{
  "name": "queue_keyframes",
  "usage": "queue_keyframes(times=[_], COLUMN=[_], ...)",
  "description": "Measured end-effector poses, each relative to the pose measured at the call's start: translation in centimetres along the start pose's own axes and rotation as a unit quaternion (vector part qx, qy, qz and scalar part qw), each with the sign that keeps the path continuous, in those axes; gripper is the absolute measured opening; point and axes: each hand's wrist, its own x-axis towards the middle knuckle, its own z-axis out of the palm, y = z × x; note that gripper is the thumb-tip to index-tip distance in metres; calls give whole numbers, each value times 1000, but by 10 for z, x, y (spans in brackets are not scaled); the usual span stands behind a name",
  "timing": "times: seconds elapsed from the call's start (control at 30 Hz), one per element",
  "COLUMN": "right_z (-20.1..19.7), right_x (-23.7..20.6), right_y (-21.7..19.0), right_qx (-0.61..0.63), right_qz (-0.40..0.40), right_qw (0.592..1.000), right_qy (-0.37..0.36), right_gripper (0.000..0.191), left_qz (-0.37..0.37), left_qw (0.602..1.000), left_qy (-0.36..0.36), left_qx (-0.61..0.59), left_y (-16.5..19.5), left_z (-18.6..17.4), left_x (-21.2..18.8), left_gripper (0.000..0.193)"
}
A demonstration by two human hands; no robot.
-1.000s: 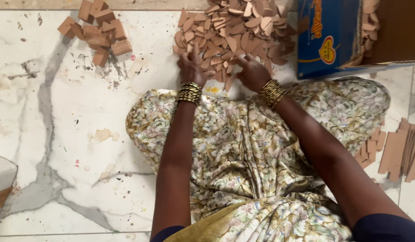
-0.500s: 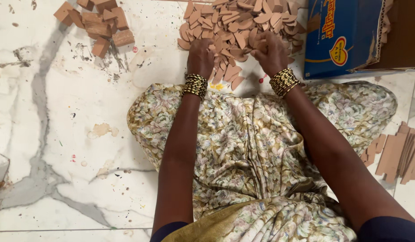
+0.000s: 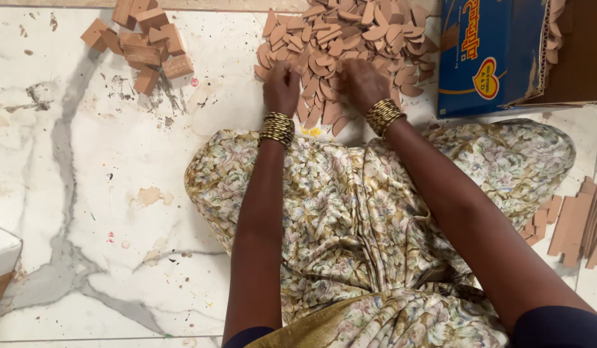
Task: The person sits on the floor and sorts through a pile of small wooden cutout pieces, picking up individual pieces by hand and placing selected ones into an open cardboard box beside the pile, occasionally tossing pieces back onto the pile.
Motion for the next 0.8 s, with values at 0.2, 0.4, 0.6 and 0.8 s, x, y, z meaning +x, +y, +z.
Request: queue_keyframes(times=[0.2,0.4,0.6,0.8], right_z=[-14,0,12,-5], right_x=[17,32,23,0], right_y=[25,-9,-9,53], right_qx=[98,80,48,416], right_qz=[96,-3,21,239], right_qw=[990,995,998,877], right_qy=[45,61,39,-7], right_gripper=[34,20,14,13], left_qz=[-10,140,-103,-226], left_qw=[998,989,987,907], left_qy=[38,35,61,25], left_qx=[-48,6,-107,-353], left_y=[5,13,-1,-13], left_z=[2,9,-11,-11], left_x=[5,0,17,23], left_gripper=[17,15,11,10])
